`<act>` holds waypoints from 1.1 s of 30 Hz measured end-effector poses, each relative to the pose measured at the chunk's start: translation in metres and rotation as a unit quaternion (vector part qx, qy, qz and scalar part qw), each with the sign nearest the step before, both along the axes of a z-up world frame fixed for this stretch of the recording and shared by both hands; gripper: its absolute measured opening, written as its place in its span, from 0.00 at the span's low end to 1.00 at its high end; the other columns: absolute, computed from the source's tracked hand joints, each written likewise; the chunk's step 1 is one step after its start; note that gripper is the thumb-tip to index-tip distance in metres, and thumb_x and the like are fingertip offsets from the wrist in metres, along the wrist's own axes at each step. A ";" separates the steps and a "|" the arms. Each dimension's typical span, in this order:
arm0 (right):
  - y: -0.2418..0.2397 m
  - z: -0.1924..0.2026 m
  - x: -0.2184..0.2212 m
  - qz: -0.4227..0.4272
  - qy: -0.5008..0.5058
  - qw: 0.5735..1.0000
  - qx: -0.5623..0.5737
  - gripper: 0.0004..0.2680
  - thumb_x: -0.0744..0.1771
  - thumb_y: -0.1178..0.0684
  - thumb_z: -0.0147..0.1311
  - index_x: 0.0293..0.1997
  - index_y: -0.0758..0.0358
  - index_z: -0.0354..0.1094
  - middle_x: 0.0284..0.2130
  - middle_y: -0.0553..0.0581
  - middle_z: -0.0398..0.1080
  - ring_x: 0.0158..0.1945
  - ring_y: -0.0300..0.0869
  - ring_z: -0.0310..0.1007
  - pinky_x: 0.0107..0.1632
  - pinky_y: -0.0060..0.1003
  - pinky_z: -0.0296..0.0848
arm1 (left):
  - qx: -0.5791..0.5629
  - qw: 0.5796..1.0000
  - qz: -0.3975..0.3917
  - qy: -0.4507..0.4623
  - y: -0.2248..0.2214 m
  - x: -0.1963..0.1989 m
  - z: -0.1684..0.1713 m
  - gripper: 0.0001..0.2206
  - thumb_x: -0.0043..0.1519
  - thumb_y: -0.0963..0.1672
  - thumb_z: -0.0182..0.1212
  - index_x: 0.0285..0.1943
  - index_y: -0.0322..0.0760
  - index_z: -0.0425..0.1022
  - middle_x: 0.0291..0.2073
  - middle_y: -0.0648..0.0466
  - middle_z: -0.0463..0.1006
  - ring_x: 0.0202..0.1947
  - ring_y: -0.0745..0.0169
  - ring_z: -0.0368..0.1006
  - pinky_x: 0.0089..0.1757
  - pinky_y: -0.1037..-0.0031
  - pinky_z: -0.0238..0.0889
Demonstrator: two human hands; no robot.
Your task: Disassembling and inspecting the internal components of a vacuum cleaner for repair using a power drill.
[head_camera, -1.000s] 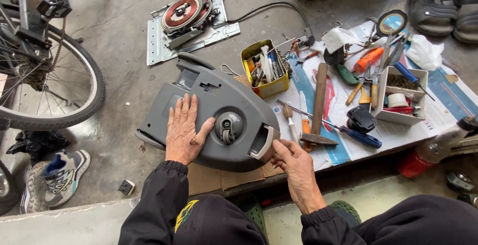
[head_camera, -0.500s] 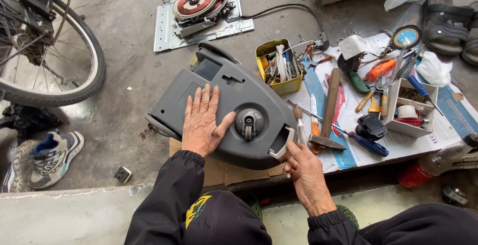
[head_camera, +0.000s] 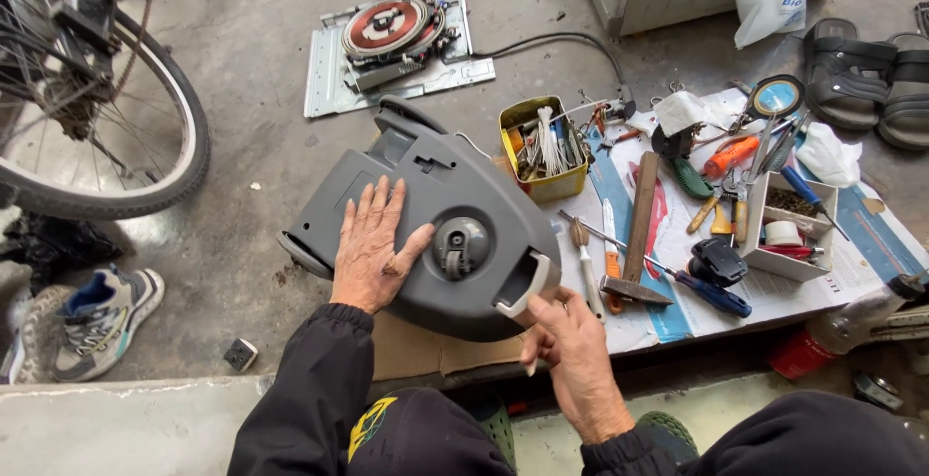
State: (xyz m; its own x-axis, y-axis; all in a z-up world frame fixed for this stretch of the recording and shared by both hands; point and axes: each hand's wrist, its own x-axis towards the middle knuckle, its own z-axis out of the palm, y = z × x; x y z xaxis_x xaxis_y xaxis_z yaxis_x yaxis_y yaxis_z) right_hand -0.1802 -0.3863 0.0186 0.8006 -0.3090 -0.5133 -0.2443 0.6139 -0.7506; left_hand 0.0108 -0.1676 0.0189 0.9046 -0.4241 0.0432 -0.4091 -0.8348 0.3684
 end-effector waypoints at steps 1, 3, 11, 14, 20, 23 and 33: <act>0.005 0.003 0.002 -0.004 -0.020 1.000 0.007 0.18 0.66 0.49 0.64 0.59 0.65 0.65 0.23 0.58 0.68 0.17 0.45 0.68 0.20 0.40 0.66 | -0.015 0.999 0.018 0.035 0.002 0.002 0.009 0.40 0.70 0.64 0.38 0.90 0.51 0.43 0.89 0.53 0.38 0.87 0.55 0.29 0.78 0.56 0.17; 0.017 0.022 0.006 0.007 -0.046 0.999 0.023 0.19 0.66 0.51 0.62 0.62 0.66 0.63 0.38 0.63 0.75 0.18 0.46 0.71 0.21 0.40 0.69 | -0.022 0.998 0.036 0.039 0.012 0.011 0.007 0.37 0.72 0.61 0.38 0.89 0.50 0.45 0.89 0.53 0.41 0.87 0.55 0.31 0.78 0.53 0.19; 0.059 0.082 0.026 0.099 -0.142 0.977 0.123 0.17 0.67 0.58 0.55 0.63 0.67 0.58 0.62 0.68 0.79 0.25 0.54 0.83 0.29 0.41 0.81 | -0.191 0.980 -0.024 0.051 0.018 -0.079 0.101 0.31 0.69 0.44 0.40 0.86 0.44 0.56 0.86 0.46 0.53 0.86 0.53 0.44 0.77 0.51 0.23; 0.065 0.108 0.042 0.137 -0.156 0.971 0.116 0.19 0.66 0.59 0.52 0.66 0.68 0.60 0.61 0.65 0.80 0.25 0.52 0.83 0.30 0.40 0.80 | -0.035 0.995 -0.078 -0.049 0.032 -0.079 0.101 0.43 0.58 0.47 0.56 0.88 0.37 0.51 0.85 0.41 0.53 0.85 0.45 0.44 0.76 0.45 0.26; 0.061 0.158 0.069 0.244 -0.193 0.949 0.059 0.27 0.64 0.59 0.51 0.76 0.65 0.65 0.64 0.63 0.81 0.25 0.47 0.83 0.29 0.34 0.82 | 0.014 0.987 0.003 -0.163 0.038 -0.049 0.096 0.59 0.52 0.58 0.84 0.89 0.49 0.45 0.86 0.49 0.50 0.86 0.45 0.43 0.75 0.45 0.40; 0.050 0.170 0.079 0.284 -0.122 0.951 -0.021 0.30 0.64 0.59 0.54 0.81 0.66 0.61 0.52 0.71 0.85 0.27 0.47 0.84 0.31 0.36 0.82 | -0.094 0.987 0.019 -0.125 0.037 -0.030 0.111 0.45 0.55 0.60 0.76 0.80 0.50 0.60 0.83 0.53 0.59 0.85 0.50 0.47 0.74 0.42 0.38; 0.020 0.112 0.157 0.199 -0.189 0.861 -0.427 0.24 0.67 0.49 0.62 0.77 0.44 0.68 0.73 0.62 0.67 0.71 0.67 0.68 0.71 0.57 0.71 | -0.168 0.982 0.061 -0.066 0.049 0.030 0.102 0.55 0.42 0.60 0.88 0.82 0.66 0.62 0.83 0.59 0.60 0.85 0.50 0.49 0.74 0.30 0.38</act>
State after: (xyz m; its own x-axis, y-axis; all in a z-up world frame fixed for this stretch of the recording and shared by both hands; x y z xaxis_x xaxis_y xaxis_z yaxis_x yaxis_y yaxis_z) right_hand -0.0233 -0.3659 0.1310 0.9904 -0.1078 0.0866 0.0535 -0.2782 -0.9590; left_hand 0.0411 -0.1190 0.1210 0.9250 -0.2547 0.2818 -0.3759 -0.7209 0.5823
